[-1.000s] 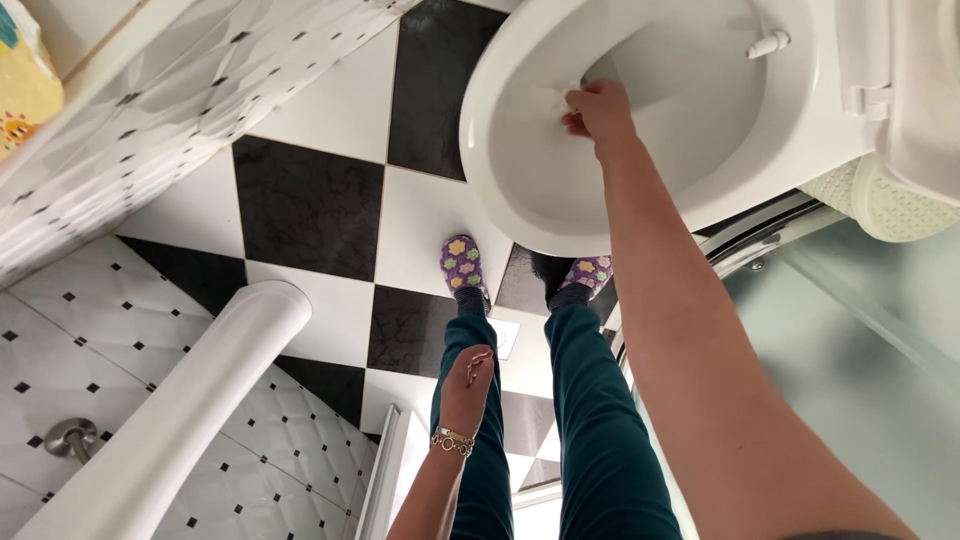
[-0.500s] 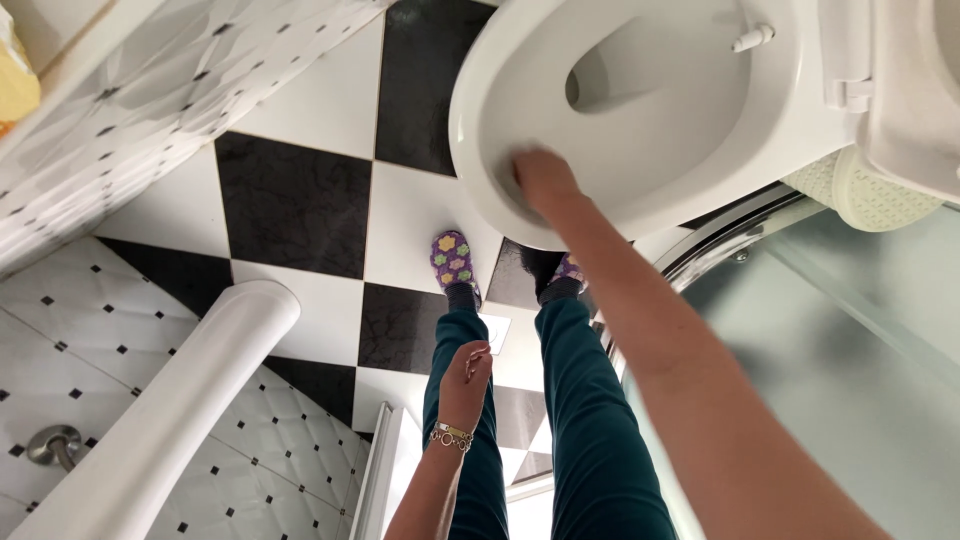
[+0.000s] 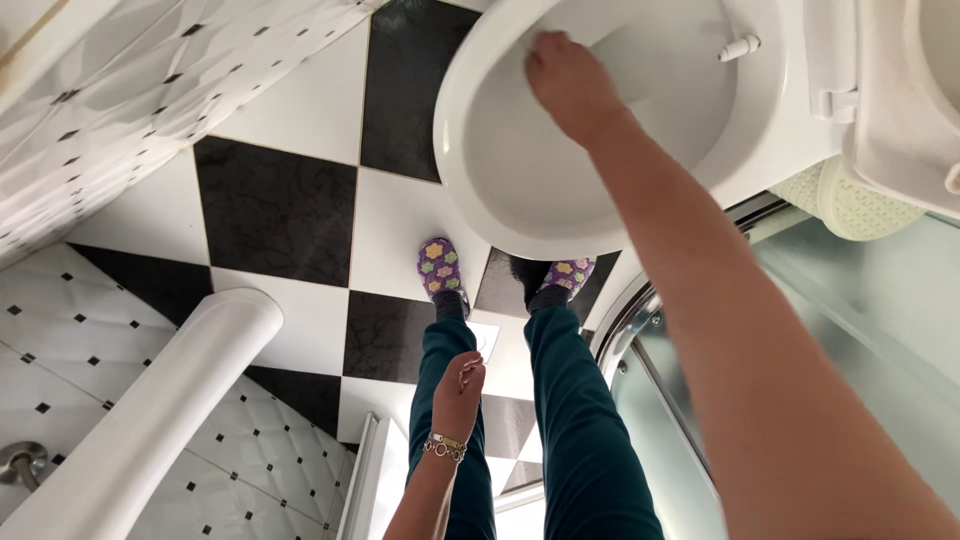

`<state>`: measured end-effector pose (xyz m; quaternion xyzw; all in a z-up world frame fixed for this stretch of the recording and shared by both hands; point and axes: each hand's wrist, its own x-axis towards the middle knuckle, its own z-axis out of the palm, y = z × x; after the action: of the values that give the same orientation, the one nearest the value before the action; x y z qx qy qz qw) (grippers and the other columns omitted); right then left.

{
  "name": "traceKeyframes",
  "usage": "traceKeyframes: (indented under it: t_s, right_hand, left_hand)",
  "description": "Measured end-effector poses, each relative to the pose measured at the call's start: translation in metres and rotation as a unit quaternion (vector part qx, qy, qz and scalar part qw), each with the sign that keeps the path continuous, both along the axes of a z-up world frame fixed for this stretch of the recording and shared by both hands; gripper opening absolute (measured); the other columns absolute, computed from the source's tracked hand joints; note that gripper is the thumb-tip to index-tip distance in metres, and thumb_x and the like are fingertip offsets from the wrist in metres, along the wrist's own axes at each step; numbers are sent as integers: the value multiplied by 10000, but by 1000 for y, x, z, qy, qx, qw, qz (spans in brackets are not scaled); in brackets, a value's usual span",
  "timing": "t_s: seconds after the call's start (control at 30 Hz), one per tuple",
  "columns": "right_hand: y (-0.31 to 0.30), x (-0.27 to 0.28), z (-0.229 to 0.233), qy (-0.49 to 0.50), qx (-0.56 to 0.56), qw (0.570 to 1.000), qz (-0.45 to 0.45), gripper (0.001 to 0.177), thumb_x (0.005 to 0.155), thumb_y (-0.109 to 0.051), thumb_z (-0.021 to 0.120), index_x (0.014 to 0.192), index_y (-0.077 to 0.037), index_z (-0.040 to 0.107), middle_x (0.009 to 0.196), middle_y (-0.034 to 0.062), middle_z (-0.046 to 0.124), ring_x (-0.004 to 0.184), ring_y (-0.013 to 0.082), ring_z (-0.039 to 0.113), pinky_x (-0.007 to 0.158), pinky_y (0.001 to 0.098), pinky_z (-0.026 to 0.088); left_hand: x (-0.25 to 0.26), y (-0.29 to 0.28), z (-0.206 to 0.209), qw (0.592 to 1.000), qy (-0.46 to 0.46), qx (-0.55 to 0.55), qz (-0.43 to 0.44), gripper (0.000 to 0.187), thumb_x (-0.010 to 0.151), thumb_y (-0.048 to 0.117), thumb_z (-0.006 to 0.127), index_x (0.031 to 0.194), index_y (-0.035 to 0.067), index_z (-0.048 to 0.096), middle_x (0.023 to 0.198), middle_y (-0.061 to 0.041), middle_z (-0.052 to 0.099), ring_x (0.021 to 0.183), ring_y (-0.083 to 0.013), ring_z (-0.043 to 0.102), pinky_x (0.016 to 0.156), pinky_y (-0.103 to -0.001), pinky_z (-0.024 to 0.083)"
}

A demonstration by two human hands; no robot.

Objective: The person cleans the toilet by first wiping the tank and seat with a cloth, then using a wet wipe to clean the lid, seat, and rim. They flush the toilet and apply a cleaning liquid from a black bottle into the bowl.

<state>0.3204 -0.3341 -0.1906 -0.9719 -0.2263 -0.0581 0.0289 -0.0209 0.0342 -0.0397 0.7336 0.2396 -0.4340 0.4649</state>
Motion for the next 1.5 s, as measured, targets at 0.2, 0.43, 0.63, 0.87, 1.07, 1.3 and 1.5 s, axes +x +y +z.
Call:
traceKeyframes:
  t_s: [0.2,0.43,0.63,0.87,1.07,1.3,1.5]
  right_hand:
    - [-41,-3,-75,215,-288,921,-152,184,947,-192,628,1103,-192,725,1111,53,680,1001,218,638,832,329,509]
    - [-105,-51,-36,150,-653,735,-103,411,1011,-138,687,1383,31,644,1420,319,551,1397,561,443,1170,754,309]
    - [-87,-161,-35,440,-681,566,-146,164,972,-111,607,991,-31,749,919,165,670,893,388,644,813,613,482]
    - [73,-73,47,725,-6,681,-105,349,954,-158,479,886,23,770,861,222,726,917,415,686,889,588,468]
    - [93,-24,78,600,428,649,-188,299,903,-400,703,955,-109,746,767,45,674,761,221,642,769,422,529]
    - [103,-16,60,341,820,229,-398,320,784,53,771,1087,29,672,942,145,723,911,289,702,878,408,631]
    - [40,-116,114,201,945,79,-247,171,911,107,657,1004,-37,643,913,57,680,813,185,624,904,318,542]
  left_hand:
    - [-8,7,-6,999,-27,-8,23,261,953,224,626,1185,128,698,1127,-42,770,994,-167,745,801,-308,578]
    - [-3,15,-3,998,7,-10,55,313,1012,259,657,1293,120,669,1259,-163,717,1178,-369,677,962,-482,581]
    - [3,19,9,999,-20,-20,44,300,1014,232,655,1290,118,671,1252,-182,714,1176,-383,673,959,-486,574]
    - [14,17,29,999,-9,-14,42,309,1016,286,646,1291,148,681,1263,-133,726,1195,-342,674,973,-494,565]
    - [0,9,18,999,-20,-14,29,301,1007,251,664,1292,158,680,1231,-119,739,1162,-330,696,954,-487,573]
    - [-1,2,10,996,-43,18,-71,284,949,307,642,1185,164,706,1088,-16,777,994,-167,752,813,-323,577]
    - [4,-4,28,988,-21,45,-147,350,940,348,603,1249,202,682,1188,-46,764,1105,-246,737,853,-399,582]
